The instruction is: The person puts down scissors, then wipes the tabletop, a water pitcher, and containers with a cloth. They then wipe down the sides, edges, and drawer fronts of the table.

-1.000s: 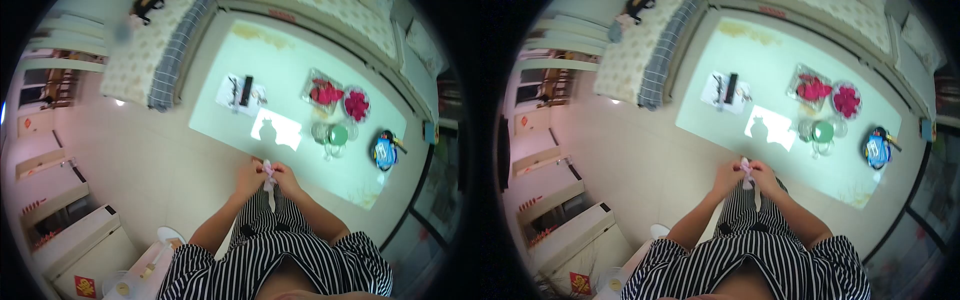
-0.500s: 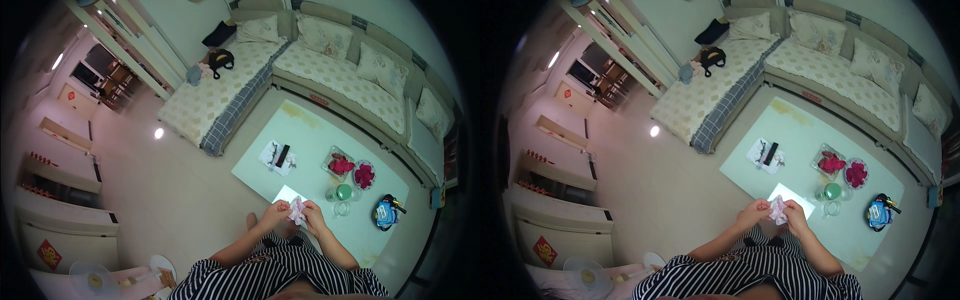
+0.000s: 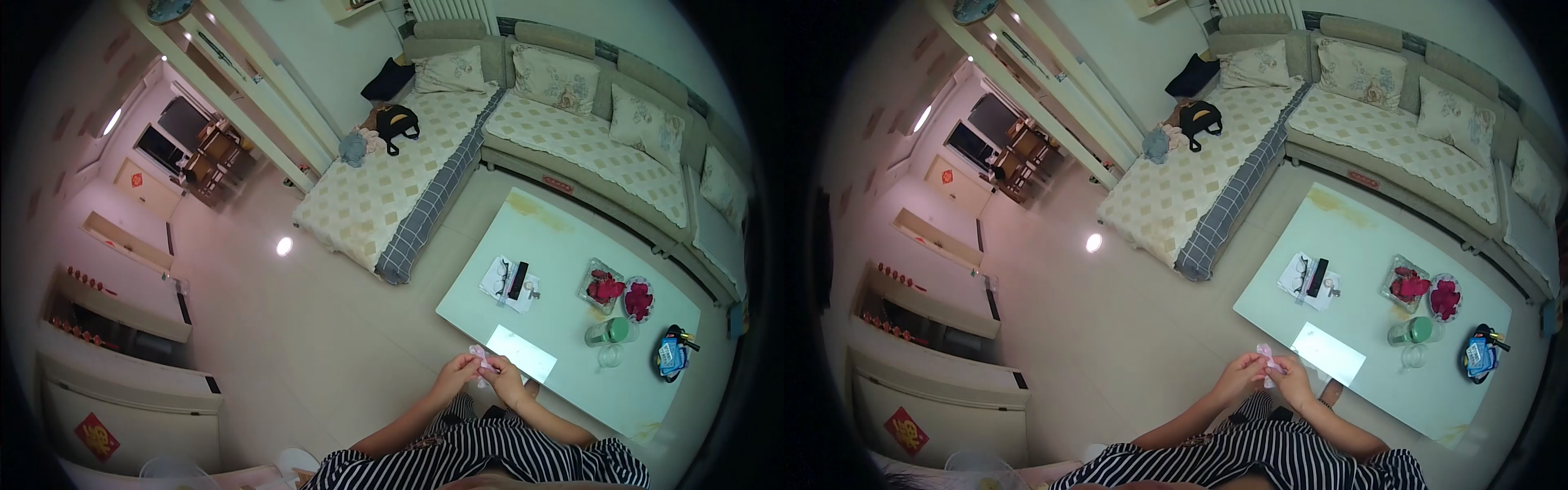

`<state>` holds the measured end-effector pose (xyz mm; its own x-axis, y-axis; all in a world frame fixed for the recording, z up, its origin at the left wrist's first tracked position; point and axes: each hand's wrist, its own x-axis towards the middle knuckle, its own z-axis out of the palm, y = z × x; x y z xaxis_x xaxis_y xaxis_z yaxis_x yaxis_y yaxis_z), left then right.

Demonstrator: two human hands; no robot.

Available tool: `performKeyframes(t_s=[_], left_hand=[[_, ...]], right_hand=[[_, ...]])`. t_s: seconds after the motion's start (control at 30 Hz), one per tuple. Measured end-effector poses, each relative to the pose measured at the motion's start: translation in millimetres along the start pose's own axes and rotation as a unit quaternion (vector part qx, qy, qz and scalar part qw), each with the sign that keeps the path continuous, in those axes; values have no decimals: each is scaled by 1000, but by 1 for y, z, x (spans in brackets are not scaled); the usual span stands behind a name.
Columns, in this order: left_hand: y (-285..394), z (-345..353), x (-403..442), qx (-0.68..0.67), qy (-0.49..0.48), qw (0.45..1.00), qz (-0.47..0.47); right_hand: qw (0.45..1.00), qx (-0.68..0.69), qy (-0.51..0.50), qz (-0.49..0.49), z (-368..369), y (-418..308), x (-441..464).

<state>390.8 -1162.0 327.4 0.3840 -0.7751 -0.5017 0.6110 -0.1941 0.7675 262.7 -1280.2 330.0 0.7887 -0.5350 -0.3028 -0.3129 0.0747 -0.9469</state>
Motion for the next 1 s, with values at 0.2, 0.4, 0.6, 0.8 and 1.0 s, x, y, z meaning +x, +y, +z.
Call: performKeyframes(t_s=[0.2, 0.4, 0.6, 0.8, 1.0], left_hand=[[-13, -60, 16, -68, 5, 980, -185], [-89, -97, 75, -17, 93, 947, -307], [-180, -163, 232, 398, 105, 892, -186], [-163, -168, 380, 642, 331, 691, 19], [-174, -144, 450, 642, 500, 581, -10]], right_hand=[[975, 158, 21, 155, 38, 52, 2], [960, 6, 218, 175, 1, 194, 9], [864, -330, 359, 127, -132, 290, 84], [791, -347, 471, 177, -117, 364, 124], [886, -413, 212, 6, -107, 344, 114]])
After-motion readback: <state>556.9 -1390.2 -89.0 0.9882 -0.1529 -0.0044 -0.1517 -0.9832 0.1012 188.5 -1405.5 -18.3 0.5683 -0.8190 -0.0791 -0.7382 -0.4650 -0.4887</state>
